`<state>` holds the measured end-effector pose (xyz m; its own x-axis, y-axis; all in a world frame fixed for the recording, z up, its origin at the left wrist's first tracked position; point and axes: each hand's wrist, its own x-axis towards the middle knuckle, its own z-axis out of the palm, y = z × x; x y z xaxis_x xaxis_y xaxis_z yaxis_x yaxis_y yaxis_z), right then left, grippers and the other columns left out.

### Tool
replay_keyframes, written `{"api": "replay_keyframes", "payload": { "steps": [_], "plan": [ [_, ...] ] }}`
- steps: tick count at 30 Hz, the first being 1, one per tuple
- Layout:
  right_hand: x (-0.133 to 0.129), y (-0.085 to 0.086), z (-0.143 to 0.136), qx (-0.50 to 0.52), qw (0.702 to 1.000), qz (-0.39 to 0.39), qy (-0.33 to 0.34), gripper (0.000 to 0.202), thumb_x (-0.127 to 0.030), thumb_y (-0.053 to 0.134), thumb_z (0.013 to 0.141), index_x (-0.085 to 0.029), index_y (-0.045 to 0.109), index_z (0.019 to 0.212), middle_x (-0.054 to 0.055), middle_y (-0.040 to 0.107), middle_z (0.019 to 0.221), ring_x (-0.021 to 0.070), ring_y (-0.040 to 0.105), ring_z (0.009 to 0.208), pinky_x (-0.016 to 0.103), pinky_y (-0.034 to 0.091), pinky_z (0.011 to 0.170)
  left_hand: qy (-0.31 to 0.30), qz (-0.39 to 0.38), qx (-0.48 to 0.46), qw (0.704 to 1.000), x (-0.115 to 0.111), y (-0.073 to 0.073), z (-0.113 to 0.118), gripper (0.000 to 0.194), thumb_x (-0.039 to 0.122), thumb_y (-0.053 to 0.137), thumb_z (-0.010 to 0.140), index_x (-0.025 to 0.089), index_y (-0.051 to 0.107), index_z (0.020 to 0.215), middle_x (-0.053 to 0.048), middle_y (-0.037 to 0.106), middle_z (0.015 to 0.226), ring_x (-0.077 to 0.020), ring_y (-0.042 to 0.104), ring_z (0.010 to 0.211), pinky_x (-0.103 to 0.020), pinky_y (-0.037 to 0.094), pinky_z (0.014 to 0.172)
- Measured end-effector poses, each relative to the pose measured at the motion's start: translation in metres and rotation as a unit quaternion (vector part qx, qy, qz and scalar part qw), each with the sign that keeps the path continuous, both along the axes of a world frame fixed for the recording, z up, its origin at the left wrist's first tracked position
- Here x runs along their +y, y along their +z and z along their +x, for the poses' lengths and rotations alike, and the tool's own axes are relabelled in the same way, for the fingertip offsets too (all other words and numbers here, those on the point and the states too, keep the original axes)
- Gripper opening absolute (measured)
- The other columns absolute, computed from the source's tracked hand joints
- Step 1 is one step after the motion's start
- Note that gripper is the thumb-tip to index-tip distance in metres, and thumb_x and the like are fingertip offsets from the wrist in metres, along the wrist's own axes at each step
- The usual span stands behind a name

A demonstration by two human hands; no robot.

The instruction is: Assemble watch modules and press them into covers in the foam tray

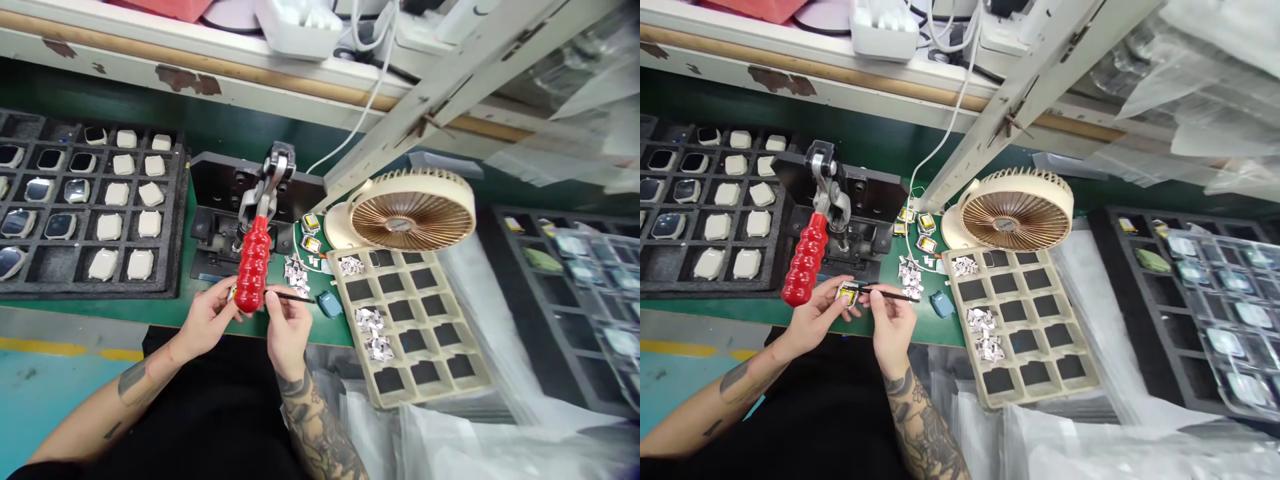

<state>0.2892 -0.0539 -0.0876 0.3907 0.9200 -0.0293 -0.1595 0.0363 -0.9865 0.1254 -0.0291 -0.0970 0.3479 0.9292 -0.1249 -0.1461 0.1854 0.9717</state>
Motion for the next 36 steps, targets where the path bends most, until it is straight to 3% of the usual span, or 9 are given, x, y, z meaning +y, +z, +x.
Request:
{"api": "replay_keyframes", "payload": {
  "steps": [4,10,17,20,23,26,28,32,36],
  "plan": [
    [-0.011,0.003,-0.001,0.028,0.998,0.021,0.051,0.012,-0.033,0.073,0.104,-0.022,0.077,0.106,0.005,0.080,0.088,0.0185,0.077,0.072,0.034,0.069,0.068,0.027,-0.020,-0.013,0.999,0.000,0.005,0.001,0.049,0.042,0.073,0.106,0.019,0.065,0.149,-0.013,0.084,0.117,-0.0224,0.082,0.088,-0.033,0.070,0.076],
    [-0.019,0.008,0.005,-0.135,0.981,0.099,-0.100,0.011,-0.030,0.073,0.103,-0.023,0.077,0.111,0.010,0.080,0.105,0.0254,0.081,0.096,0.041,0.073,0.077,0.085,-0.049,-0.029,0.995,0.001,0.008,0.006,0.052,0.045,0.077,0.103,0.016,0.065,0.144,-0.013,0.084,0.109,-0.0247,0.084,0.081,-0.035,0.070,0.070],
    [-0.005,-0.002,0.007,-0.037,0.999,0.030,-0.004,0.016,-0.037,0.072,0.105,-0.021,0.072,0.106,0.006,0.079,0.094,0.0173,0.075,0.071,0.034,0.067,0.070,0.086,-0.078,-0.054,0.992,0.007,0.012,0.001,0.057,0.052,0.074,0.104,0.013,0.066,0.144,-0.018,0.082,0.119,-0.0279,0.085,0.087,-0.039,0.071,0.074],
    [-0.008,0.016,0.034,0.001,0.997,0.068,0.028,0.021,-0.043,0.069,0.104,-0.023,0.065,0.099,0.002,0.071,0.083,0.0170,0.069,0.066,0.033,0.060,0.062,0.099,-0.097,-0.045,0.989,0.009,0.011,-0.002,0.058,0.052,0.075,0.103,0.012,0.065,0.144,-0.018,0.083,0.116,-0.0290,0.085,0.088,-0.039,0.071,0.075],
    [-0.004,0.049,0.083,-0.020,0.992,0.116,0.035,0.030,-0.049,0.067,0.103,-0.025,0.059,0.088,-0.002,0.056,0.066,0.0182,0.059,0.060,0.035,0.052,0.058,0.088,-0.076,-0.038,0.993,0.006,0.010,-0.001,0.055,0.046,0.079,0.101,0.014,0.064,0.144,-0.017,0.083,0.114,-0.0282,0.085,0.087,-0.037,0.069,0.073],
    [0.021,0.079,0.121,-0.172,0.978,0.107,0.049,0.028,-0.045,0.069,0.103,-0.024,0.064,0.086,0.000,0.062,0.069,0.0190,0.061,0.064,0.037,0.053,0.063,0.075,-0.045,-0.021,0.996,0.002,0.011,0.001,0.052,0.045,0.078,0.102,0.015,0.066,0.143,-0.016,0.083,0.113,-0.0279,0.084,0.088,-0.037,0.069,0.073],
    [0.050,0.089,0.125,-0.306,0.947,0.101,0.015,0.019,-0.038,0.071,0.104,-0.023,0.073,0.093,0.004,0.074,0.086,0.0202,0.069,0.077,0.039,0.058,0.075,0.081,-0.034,-0.005,0.996,0.000,0.013,0.003,0.052,0.045,0.078,0.102,0.015,0.066,0.142,-0.016,0.083,0.111,-0.0273,0.084,0.086,-0.037,0.069,0.073],
    [0.095,0.082,0.099,-0.395,0.891,0.194,-0.110,0.015,-0.032,0.068,0.106,-0.027,0.080,0.114,0.006,0.081,0.112,0.0242,0.077,0.106,0.049,0.063,0.102,0.088,-0.025,0.009,0.996,-0.002,0.013,0.005,0.054,0.047,0.077,0.103,0.015,0.064,0.145,-0.015,0.084,0.111,-0.0265,0.084,0.085,-0.037,0.069,0.075],
    [0.071,0.051,0.080,-0.443,0.867,0.211,-0.080,0.024,-0.021,0.069,0.106,-0.030,0.079,0.125,0.005,0.081,0.113,0.0217,0.075,0.102,0.044,0.063,0.093,0.095,-0.018,0.020,0.995,-0.002,0.012,0.000,0.055,0.046,0.075,0.104,0.017,0.061,0.149,-0.015,0.084,0.115,-0.0261,0.084,0.088,-0.037,0.069,0.078]
  ]
}}
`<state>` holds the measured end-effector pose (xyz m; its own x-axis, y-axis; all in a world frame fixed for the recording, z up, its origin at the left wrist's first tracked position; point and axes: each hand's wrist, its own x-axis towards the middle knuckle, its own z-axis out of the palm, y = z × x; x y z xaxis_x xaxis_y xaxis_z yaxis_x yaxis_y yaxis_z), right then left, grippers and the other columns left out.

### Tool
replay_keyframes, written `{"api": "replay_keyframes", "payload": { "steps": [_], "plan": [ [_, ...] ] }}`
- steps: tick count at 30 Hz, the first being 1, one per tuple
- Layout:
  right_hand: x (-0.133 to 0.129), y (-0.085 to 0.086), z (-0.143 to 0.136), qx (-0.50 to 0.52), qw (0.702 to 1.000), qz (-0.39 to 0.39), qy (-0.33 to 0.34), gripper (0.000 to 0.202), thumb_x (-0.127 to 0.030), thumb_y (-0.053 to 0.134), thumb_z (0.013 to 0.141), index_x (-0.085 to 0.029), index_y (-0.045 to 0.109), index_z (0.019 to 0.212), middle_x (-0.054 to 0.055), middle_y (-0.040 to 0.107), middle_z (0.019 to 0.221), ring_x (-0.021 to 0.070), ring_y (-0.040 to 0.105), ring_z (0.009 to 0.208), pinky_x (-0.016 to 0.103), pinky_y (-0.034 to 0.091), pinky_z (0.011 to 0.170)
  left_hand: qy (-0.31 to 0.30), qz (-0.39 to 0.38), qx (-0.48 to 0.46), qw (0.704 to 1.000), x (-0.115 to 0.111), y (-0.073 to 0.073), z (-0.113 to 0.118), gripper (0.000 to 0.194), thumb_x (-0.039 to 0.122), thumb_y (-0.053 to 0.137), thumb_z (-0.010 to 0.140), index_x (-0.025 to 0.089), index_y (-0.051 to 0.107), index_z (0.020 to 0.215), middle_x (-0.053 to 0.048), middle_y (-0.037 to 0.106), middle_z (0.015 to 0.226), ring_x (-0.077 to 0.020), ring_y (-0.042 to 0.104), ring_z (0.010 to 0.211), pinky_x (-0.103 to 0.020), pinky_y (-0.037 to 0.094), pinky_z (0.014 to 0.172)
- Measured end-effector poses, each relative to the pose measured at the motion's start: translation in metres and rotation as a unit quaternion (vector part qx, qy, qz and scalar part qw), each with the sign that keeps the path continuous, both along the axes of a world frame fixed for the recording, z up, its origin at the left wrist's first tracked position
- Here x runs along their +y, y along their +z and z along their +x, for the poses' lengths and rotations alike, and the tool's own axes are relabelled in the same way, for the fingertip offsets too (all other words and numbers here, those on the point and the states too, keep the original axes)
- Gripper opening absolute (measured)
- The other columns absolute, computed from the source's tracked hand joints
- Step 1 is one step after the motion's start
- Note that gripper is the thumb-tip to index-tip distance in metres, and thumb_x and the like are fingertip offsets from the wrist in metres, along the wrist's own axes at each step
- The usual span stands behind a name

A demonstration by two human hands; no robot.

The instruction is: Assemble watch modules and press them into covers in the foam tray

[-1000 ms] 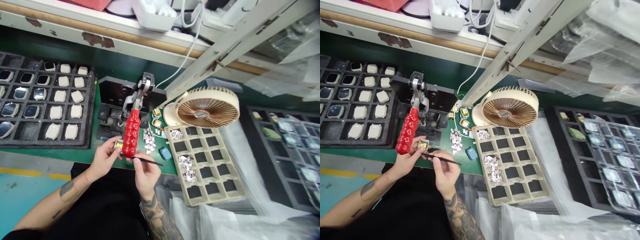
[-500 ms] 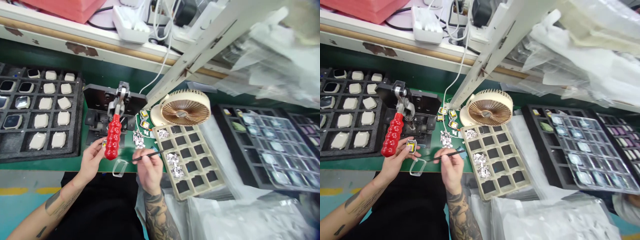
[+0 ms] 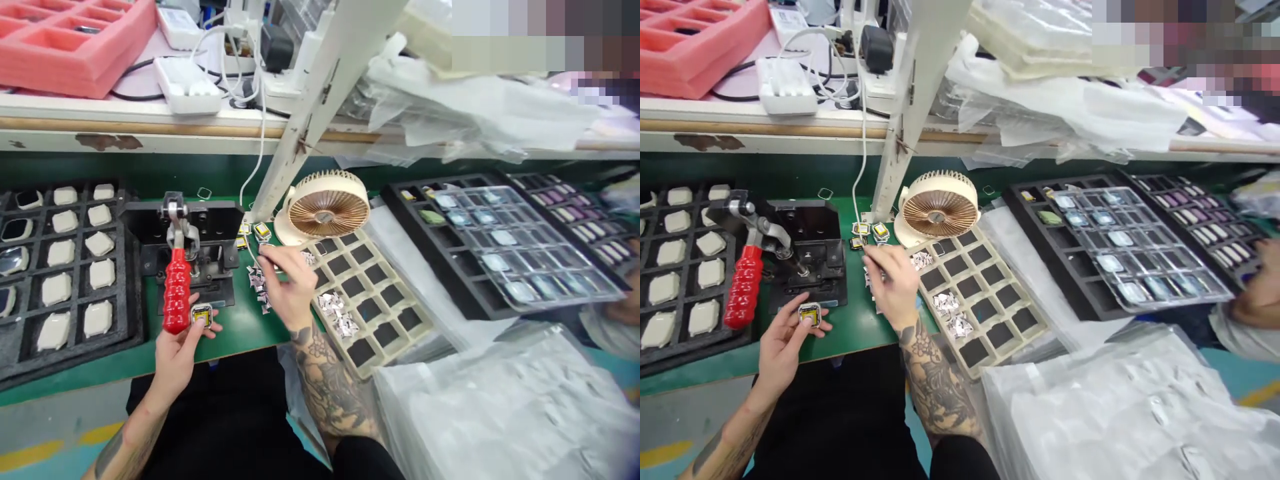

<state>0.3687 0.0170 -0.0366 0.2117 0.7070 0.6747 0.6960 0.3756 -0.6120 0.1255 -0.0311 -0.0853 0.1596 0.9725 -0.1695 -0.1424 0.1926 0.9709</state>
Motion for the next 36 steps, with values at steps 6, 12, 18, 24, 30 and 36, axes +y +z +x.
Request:
{"api": "replay_keyframes", "payload": {
  "steps": [6,12,18,24,30,36],
  "plan": [
    [-0.061,-0.044,-0.013,-0.272,0.949,-0.146,0.062,0.031,-0.017,0.055,0.112,-0.026,0.074,0.135,0.006,0.081,0.113,0.0244,0.071,0.108,0.045,0.055,0.093,-0.036,0.025,0.063,0.997,0.002,0.003,-0.007,0.035,0.042,0.075,0.105,0.017,0.070,0.128,-0.014,0.083,0.121,-0.0236,0.082,0.089,-0.035,0.067,0.081],
    [-0.095,-0.028,0.027,-0.247,0.936,-0.220,-0.120,0.030,-0.013,0.054,0.110,-0.024,0.073,0.131,0.010,0.077,0.122,0.0257,0.064,0.111,0.043,0.048,0.091,-0.062,0.045,0.100,0.992,0.004,0.002,-0.008,0.035,0.044,0.076,0.104,0.019,0.073,0.128,-0.012,0.083,0.122,-0.0262,0.081,0.092,-0.038,0.066,0.079],
    [-0.127,-0.015,0.090,-0.284,0.836,-0.356,-0.305,0.016,-0.016,0.062,0.104,-0.021,0.078,0.106,0.011,0.072,0.097,0.0290,0.056,0.096,0.042,0.039,0.079,-0.069,0.045,0.095,0.992,0.003,0.001,-0.008,0.036,0.043,0.076,0.104,0.019,0.072,0.130,-0.012,0.083,0.122,-0.0257,0.080,0.092,-0.038,0.065,0.080],
    [-0.120,-0.032,0.098,-0.191,0.878,-0.324,-0.297,0.022,-0.017,0.057,0.105,-0.021,0.078,0.101,0.010,0.070,0.106,0.0256,0.060,0.100,0.038,0.043,0.085,-0.073,0.040,0.089,0.993,0.002,0.003,-0.007,0.038,0.045,0.076,0.104,0.018,0.071,0.130,-0.013,0.082,0.123,-0.0250,0.080,0.091,-0.038,0.065,0.080],
    [-0.119,-0.022,0.089,0.031,0.941,-0.198,-0.272,0.025,-0.026,0.046,0.112,-0.021,0.071,0.110,0.004,0.069,0.095,0.0200,0.064,0.085,0.035,0.049,0.081,-0.048,0.023,0.045,0.998,0.004,-0.003,-0.005,0.033,0.040,0.077,0.103,0.021,0.062,0.126,-0.012,0.083,0.121,-0.0249,0.081,0.089,-0.037,0.064,0.080],
    [-0.099,-0.020,0.025,0.118,0.975,-0.179,-0.057,0.023,-0.028,0.056,0.112,-0.027,0.076,0.125,0.004,0.073,0.102,0.0192,0.070,0.094,0.035,0.055,0.087,-0.136,0.079,0.125,0.980,0.003,-0.002,-0.008,0.025,0.042,0.067,0.109,0.021,0.071,0.122,-0.005,0.078,0.096,-0.0186,0.069,0.077,-0.030,0.053,0.071]
  ]
}}
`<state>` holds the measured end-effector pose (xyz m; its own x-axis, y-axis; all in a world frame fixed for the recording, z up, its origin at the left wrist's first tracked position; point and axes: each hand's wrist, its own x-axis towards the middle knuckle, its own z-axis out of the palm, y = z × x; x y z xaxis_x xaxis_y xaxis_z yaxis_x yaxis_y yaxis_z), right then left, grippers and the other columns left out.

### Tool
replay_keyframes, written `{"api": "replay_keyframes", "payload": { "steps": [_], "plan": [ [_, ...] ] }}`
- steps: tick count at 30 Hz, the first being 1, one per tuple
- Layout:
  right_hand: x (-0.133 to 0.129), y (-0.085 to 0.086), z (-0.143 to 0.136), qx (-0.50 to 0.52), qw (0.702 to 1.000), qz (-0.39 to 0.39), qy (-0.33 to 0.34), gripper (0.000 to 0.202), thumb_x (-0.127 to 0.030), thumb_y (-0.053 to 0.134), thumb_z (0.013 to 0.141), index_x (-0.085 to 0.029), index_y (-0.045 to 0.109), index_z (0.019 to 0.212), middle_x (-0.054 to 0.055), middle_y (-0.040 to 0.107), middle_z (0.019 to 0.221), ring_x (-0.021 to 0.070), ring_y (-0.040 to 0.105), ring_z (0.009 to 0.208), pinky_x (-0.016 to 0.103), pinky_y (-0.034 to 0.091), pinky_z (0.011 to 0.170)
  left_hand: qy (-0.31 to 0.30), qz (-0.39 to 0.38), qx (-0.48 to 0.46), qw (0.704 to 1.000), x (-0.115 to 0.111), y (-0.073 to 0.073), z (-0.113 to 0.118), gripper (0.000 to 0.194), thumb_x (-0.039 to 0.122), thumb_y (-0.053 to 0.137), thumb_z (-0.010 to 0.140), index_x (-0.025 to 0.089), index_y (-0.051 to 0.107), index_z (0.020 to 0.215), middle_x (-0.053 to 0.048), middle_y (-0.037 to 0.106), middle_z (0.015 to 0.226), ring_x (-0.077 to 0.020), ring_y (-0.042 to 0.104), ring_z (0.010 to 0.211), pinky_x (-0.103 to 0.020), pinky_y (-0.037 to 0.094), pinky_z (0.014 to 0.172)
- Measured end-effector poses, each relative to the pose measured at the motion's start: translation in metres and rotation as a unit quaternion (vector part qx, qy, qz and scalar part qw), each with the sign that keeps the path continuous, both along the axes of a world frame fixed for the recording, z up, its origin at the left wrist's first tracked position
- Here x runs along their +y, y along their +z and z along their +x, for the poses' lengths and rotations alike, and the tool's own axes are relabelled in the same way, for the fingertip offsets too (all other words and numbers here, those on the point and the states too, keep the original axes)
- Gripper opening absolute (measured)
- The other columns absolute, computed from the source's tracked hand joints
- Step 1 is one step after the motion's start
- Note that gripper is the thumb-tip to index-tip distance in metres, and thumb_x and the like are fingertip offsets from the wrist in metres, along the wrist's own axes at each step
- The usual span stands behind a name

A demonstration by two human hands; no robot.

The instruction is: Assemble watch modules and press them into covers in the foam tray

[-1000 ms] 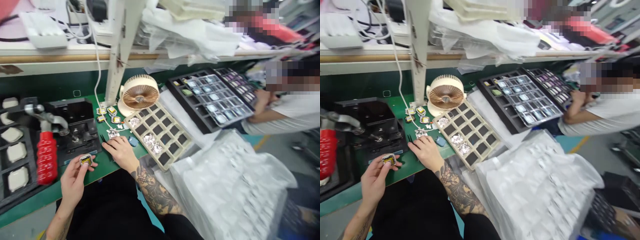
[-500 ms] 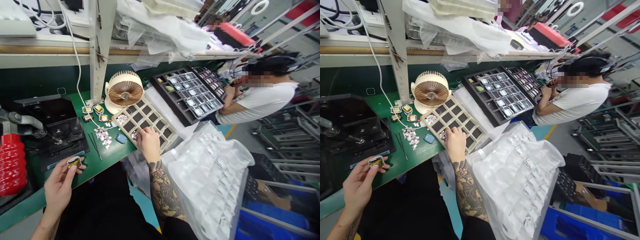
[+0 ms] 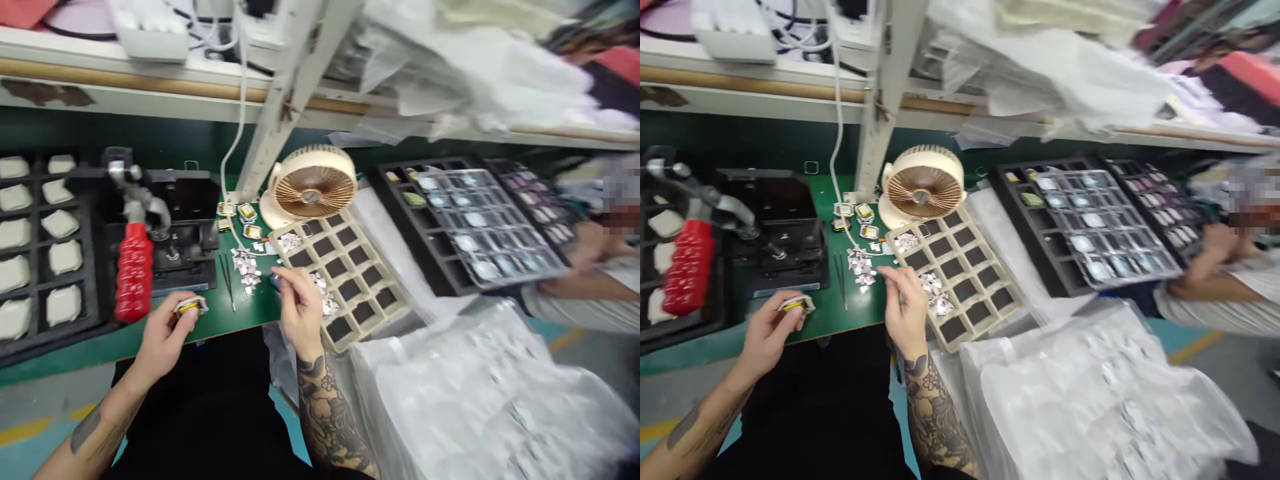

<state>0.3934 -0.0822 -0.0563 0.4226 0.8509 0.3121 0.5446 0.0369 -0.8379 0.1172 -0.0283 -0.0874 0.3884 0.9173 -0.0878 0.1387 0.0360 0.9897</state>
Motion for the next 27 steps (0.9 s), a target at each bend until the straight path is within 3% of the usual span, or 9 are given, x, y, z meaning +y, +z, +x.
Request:
{"api": "replay_keyframes", "payload": {
  "steps": [2,4,6,7,10,13,17,23,27],
  "plan": [
    [0.008,-0.006,-0.029,0.078,0.995,-0.018,0.055,0.023,-0.029,0.067,0.108,-0.027,0.071,0.131,0.002,0.076,0.099,0.0186,0.073,0.091,0.035,0.058,0.088,-0.038,0.030,0.054,0.997,0.001,0.004,-0.001,0.023,0.042,0.067,0.109,0.022,0.076,0.116,-0.004,0.076,0.096,-0.0182,0.067,0.079,-0.030,0.050,0.073],
    [0.015,-0.010,-0.052,0.129,0.985,-0.031,0.109,0.016,-0.029,0.075,0.103,-0.026,0.073,0.119,0.000,0.079,0.094,0.0180,0.075,0.086,0.033,0.060,0.085,-0.059,0.052,0.077,0.994,0.003,0.007,-0.001,0.023,0.042,0.068,0.108,0.022,0.078,0.112,-0.004,0.075,0.096,-0.0176,0.064,0.079,-0.030,0.047,0.073],
    [0.021,-0.011,-0.066,0.126,0.979,-0.020,0.160,0.002,-0.026,0.076,0.102,-0.026,0.076,0.104,0.001,0.080,0.093,0.0176,0.076,0.086,0.032,0.060,0.082,-0.063,0.061,0.075,0.993,0.004,0.009,-0.001,0.023,0.042,0.070,0.108,0.021,0.079,0.109,-0.003,0.072,0.090,-0.0165,0.059,0.074,-0.030,0.043,0.071],
    [0.023,-0.010,-0.069,0.113,0.977,-0.007,0.180,0.004,-0.024,0.076,0.103,-0.026,0.078,0.101,0.001,0.080,0.094,0.0175,0.075,0.086,0.032,0.060,0.082,-0.061,0.063,0.070,0.994,0.005,0.009,-0.001,0.023,0.042,0.070,0.108,0.021,0.080,0.109,-0.002,0.071,0.088,-0.0164,0.057,0.073,-0.030,0.042,0.070],
    [0.029,-0.005,-0.069,0.080,0.972,0.020,0.218,0.016,-0.018,0.071,0.105,-0.029,0.082,0.109,0.002,0.082,0.102,0.0174,0.076,0.092,0.033,0.061,0.084,-0.054,0.062,0.060,0.995,0.005,0.010,0.000,0.024,0.041,0.069,0.108,0.019,0.079,0.109,-0.003,0.070,0.087,-0.0171,0.056,0.074,-0.031,0.042,0.072],
    [0.030,-0.003,-0.065,0.075,0.973,-0.001,0.218,0.022,-0.018,0.072,0.104,-0.030,0.081,0.121,0.001,0.082,0.101,0.0168,0.077,0.090,0.033,0.063,0.084,-0.059,0.063,0.055,0.995,0.005,0.009,0.001,0.025,0.041,0.068,0.109,0.018,0.078,0.109,-0.004,0.068,0.087,-0.0175,0.054,0.075,-0.032,0.041,0.072],
    [0.029,-0.004,-0.061,0.070,0.971,-0.006,0.230,0.013,-0.019,0.077,0.101,-0.028,0.080,0.110,0.000,0.082,0.094,0.0168,0.076,0.085,0.033,0.063,0.082,-0.063,0.068,0.051,0.994,0.005,0.008,0.001,0.024,0.039,0.069,0.108,0.018,0.075,0.101,-0.001,0.060,0.082,-0.0163,0.049,0.073,-0.031,0.037,0.069],
    [0.032,-0.002,-0.055,0.044,0.954,0.011,0.296,0.026,-0.014,0.069,0.106,-0.031,0.083,0.120,0.003,0.081,0.108,0.0178,0.076,0.098,0.034,0.064,0.086,-0.076,0.070,0.058,0.993,0.004,0.007,0.001,0.025,0.037,0.069,0.109,0.018,0.070,0.093,0.001,0.055,0.079,-0.0150,0.048,0.073,-0.031,0.036,0.070],
    [0.030,-0.004,-0.064,0.067,0.947,-0.015,0.313,0.032,-0.024,0.081,0.100,-0.031,0.079,0.131,0.006,0.076,0.121,0.0208,0.075,0.112,0.037,0.064,0.099,-0.050,0.053,0.036,0.997,0.005,0.006,0.001,0.027,0.040,0.068,0.108,0.018,0.073,0.094,0.002,0.057,0.078,-0.0144,0.047,0.072,-0.029,0.036,0.069]
  ]
}}
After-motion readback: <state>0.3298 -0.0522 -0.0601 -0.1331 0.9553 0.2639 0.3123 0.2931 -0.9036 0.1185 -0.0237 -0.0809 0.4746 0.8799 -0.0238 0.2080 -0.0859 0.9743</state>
